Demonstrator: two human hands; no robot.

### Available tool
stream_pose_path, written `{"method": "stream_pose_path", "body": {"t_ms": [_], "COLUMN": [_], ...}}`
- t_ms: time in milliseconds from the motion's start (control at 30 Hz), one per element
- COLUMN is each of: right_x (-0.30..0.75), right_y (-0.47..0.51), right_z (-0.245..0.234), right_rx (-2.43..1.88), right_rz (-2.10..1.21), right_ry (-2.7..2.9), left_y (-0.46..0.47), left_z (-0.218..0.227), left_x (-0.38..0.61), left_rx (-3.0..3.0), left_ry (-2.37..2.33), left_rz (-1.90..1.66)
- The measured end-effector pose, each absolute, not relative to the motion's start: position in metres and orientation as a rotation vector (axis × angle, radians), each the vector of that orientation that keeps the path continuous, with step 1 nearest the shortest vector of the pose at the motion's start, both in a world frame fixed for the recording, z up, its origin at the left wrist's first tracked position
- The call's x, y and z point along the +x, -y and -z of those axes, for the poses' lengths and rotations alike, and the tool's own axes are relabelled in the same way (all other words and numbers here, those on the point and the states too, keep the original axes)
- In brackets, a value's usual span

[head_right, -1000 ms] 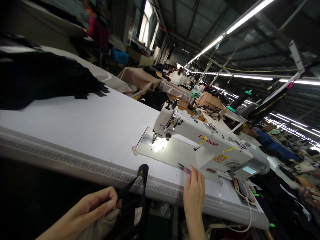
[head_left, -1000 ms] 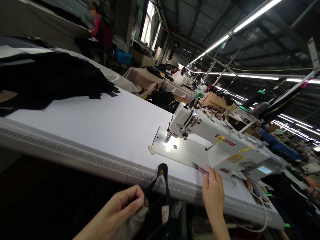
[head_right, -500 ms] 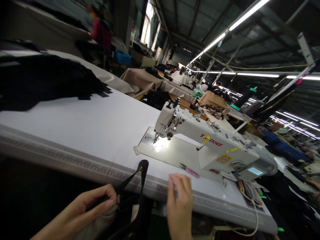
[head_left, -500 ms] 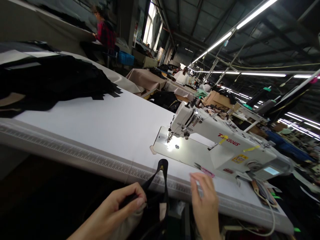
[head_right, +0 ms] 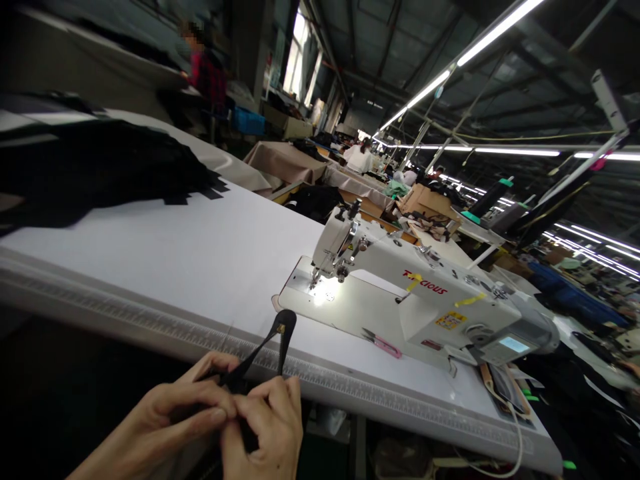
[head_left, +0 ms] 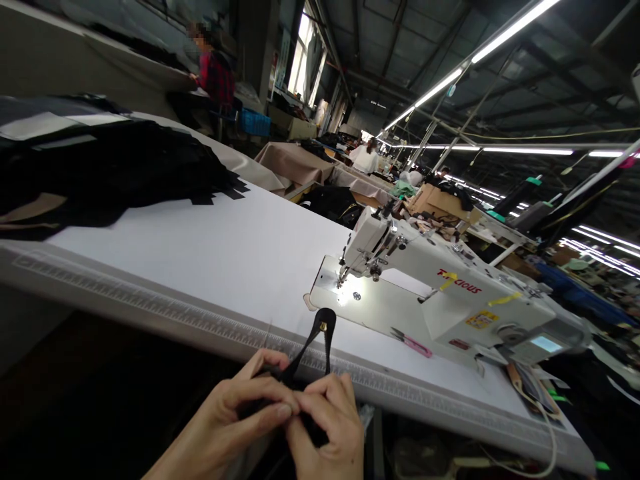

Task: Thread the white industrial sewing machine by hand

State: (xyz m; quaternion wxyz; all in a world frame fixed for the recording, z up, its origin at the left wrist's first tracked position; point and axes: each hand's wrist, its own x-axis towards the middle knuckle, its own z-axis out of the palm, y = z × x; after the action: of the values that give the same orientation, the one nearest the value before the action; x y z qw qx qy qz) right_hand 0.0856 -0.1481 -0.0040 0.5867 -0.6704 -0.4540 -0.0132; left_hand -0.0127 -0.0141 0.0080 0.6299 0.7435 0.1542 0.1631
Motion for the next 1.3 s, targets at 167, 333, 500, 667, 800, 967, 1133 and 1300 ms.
{"method": "stream_pose_path", "body": {"t_ms": [167,333,500,667,800,967,1133,1300], "right_x": [0.088,0.092,0.092,0.09,0.094,0.104,0.101,0.1], "right_y": [0.147,0.151,0.15,0.15,0.151,0.154,0.157,0.162], "right_z": [0.008,0.008,0.004,-0.003,-0.012,-0.017,-0.017,-0.013], "right_rx": [-1.427,-1.433,-1.461,-1.407,-1.414,-1.317,-1.417,-1.459], "right_rz": [0.024,0.038,-0.008,-0.113,-0.282,-0.467,-0.374,-0.369], "right_ry": [0.93,0.932,0.894,0.692,0.551,0.48,0.562,0.686], "left_y": [0.022,0.019,0.018,0.016,0.013,0.011,0.013,0.011], "left_z": [-0.019,-0.01,0.006,0.009,0.007,0.002,-0.015,-0.008], "left_x": [-0.018,-0.016,-0.012,-0.008,-0.005,-0.002,0.003,0.003], "left_rx": [1.697,1.662,1.514,1.55,1.571,1.655,1.725,1.609], "left_ry": [-0.432,-0.375,-0.413,-0.399,-0.44,-0.423,-0.42,-0.399], "left_rz": [-0.414,-0.383,-0.5,-0.539,-0.497,-0.3,-0.285,-0.193]}}
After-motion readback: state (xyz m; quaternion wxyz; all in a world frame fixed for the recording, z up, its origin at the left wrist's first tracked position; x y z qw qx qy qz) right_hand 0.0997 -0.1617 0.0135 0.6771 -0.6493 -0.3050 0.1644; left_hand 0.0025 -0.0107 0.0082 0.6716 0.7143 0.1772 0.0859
